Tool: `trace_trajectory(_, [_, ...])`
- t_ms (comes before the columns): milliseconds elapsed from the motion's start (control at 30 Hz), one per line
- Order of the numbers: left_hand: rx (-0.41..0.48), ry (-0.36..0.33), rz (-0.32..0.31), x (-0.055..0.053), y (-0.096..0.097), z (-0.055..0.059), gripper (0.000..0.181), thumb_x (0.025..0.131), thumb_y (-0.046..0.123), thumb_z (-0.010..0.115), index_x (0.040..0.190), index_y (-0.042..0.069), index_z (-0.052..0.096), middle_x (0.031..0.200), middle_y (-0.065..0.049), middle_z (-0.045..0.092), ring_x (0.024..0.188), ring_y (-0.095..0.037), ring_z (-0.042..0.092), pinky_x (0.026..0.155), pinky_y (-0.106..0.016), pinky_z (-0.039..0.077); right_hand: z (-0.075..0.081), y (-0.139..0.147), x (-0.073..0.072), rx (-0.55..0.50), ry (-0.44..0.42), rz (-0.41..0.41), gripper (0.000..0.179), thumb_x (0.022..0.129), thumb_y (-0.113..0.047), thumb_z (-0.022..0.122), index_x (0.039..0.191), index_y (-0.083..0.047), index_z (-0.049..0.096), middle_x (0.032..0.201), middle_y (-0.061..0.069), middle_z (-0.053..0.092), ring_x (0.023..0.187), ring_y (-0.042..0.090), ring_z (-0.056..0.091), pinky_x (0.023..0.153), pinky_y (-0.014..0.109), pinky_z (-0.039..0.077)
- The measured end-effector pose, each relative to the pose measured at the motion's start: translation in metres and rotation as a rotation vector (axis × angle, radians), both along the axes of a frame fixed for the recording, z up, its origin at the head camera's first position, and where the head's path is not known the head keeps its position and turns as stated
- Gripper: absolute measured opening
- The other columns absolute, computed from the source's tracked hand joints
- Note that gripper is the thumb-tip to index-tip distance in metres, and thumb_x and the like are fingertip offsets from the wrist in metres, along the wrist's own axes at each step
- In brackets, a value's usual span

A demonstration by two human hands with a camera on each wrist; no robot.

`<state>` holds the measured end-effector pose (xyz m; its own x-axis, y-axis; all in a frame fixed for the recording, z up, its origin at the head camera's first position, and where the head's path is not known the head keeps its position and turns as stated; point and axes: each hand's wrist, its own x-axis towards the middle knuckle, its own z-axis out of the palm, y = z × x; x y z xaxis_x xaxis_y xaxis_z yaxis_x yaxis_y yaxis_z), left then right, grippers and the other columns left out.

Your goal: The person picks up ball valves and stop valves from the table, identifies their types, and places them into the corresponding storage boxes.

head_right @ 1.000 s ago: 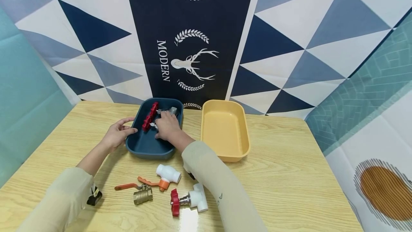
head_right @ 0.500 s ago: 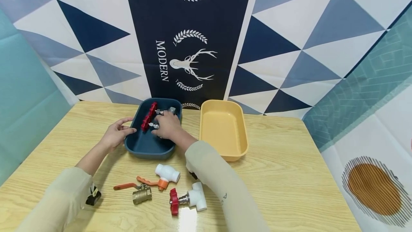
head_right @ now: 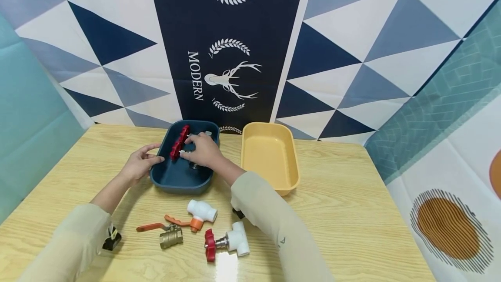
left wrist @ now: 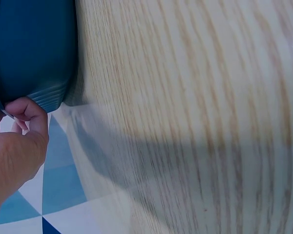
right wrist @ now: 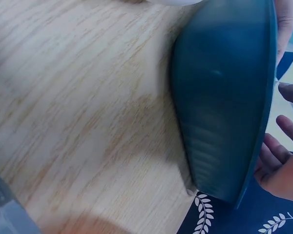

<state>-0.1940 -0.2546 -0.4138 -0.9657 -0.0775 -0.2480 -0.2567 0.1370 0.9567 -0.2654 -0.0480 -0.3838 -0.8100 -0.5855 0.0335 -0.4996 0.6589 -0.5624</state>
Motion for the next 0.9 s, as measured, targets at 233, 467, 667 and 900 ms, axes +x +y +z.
trace_trajectory(233, [0.007, -0.002, 0.007, 0.004, -0.001, -0.002, 0.059, 0.09, 0.008, 0.058, 0.144, 0.006, 0.033, 0.08, 0.005, 0.057, 0.066, -0.006, 0.062, 0.06, -0.023, 0.054, 0.006, 0.007, 0.011, -0.087, -0.063, -0.019, 0.041, 0.081, -0.034, 0.072, 0.114, -0.011, 0.065, 0.112, 0.012, 0.057, 0.105, 0.026, 0.057, 0.084, 0.033, 0.049])
trace_trajectory(467, [0.013, -0.005, 0.008, 0.006, 0.001, -0.002, 0.059, 0.09, 0.007, 0.058, 0.144, 0.006, 0.033, 0.079, 0.005, 0.057, 0.066, -0.006, 0.061, 0.06, -0.022, 0.054, 0.012, 0.017, 0.017, -0.181, -0.146, -0.003, 0.041, 0.081, -0.033, 0.072, 0.116, -0.011, 0.064, 0.117, 0.015, 0.06, 0.105, 0.029, 0.058, 0.086, 0.033, 0.049])
trace_trajectory(667, [0.014, -0.003, 0.006, 0.006, 0.002, -0.002, 0.059, 0.091, 0.008, 0.058, 0.144, 0.006, 0.032, 0.079, 0.007, 0.057, 0.067, -0.007, 0.062, 0.06, -0.022, 0.054, 0.018, 0.026, 0.025, -0.206, -0.185, 0.02, 0.043, 0.081, -0.033, 0.072, 0.118, -0.012, 0.063, 0.116, 0.015, 0.06, 0.101, 0.027, 0.06, 0.083, 0.031, 0.049])
trace_trajectory(900, [0.017, 0.001, -0.001, 0.007, 0.002, 0.0, 0.06, 0.091, 0.008, 0.058, 0.145, 0.006, 0.031, 0.081, 0.005, 0.057, 0.066, -0.006, 0.062, 0.06, -0.022, 0.054, 0.024, 0.036, 0.034, -0.202, -0.22, -0.012, 0.043, 0.081, -0.037, 0.072, 0.118, -0.017, 0.062, 0.119, 0.011, 0.06, 0.103, 0.021, 0.058, 0.086, 0.031, 0.049])
